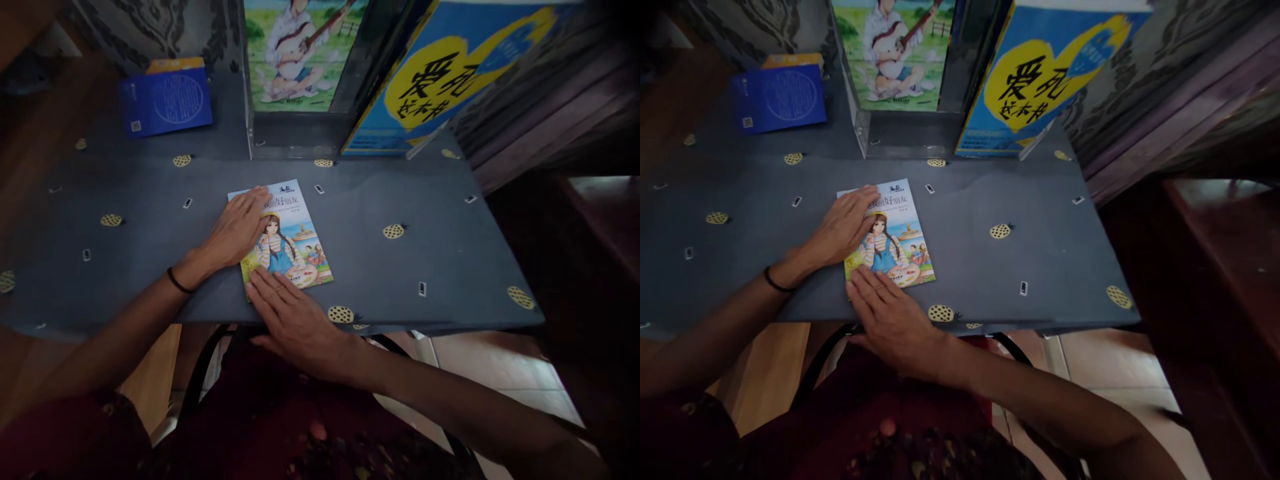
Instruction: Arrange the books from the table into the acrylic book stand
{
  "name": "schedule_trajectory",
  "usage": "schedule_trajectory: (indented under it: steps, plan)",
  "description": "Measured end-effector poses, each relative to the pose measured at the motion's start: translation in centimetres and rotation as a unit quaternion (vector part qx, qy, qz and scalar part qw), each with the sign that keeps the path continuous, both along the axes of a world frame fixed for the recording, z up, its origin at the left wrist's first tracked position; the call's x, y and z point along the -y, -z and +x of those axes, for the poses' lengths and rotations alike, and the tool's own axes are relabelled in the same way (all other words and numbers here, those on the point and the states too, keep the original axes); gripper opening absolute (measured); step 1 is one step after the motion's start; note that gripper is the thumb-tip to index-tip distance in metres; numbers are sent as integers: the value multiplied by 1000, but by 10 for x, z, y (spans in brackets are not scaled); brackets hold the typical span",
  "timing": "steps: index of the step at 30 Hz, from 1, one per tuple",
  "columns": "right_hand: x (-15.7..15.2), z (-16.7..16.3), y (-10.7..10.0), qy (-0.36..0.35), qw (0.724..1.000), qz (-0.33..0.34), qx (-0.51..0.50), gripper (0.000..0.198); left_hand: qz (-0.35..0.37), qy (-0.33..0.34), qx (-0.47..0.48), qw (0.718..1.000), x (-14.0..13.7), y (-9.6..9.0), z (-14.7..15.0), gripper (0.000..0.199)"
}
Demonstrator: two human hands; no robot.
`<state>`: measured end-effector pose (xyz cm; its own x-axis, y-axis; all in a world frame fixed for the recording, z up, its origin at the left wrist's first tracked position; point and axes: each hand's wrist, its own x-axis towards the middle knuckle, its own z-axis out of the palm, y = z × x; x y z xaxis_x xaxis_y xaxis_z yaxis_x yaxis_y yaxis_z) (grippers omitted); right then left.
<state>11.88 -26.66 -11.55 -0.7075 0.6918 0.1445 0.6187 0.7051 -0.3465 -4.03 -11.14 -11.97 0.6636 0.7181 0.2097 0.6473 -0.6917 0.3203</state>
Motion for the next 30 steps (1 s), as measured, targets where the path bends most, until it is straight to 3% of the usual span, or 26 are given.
schedule_trajectory:
  steps: [4,8,11,14,18,24,30]
  plan:
    - [6,40,0,74,997,-21,1,79,3,-4,4,1000,-1,0,1,43]
    - [18,69,4,124,992,-2,4,83,19,-9,6,1000,4,-2,3,41]
    - [16,83,2,121,992,6,-13,76,39,-6,-1,999,21,-4,5,40]
    - [-7,87,-4,130,990,12,-61,64,47,40,-22,998,46,-4,6,42]
    - [-60,58,-20,105,988,-13,-114,57,46,75,-38,995,69,-5,7,47]
    - [-128,-19,-36,-36,995,-88,-42,72,-5,66,-30,997,72,-3,6,46]
    - [-156,-35,-22,-6,997,-77,-13,81,17,48,-43,998,73,2,3,37]
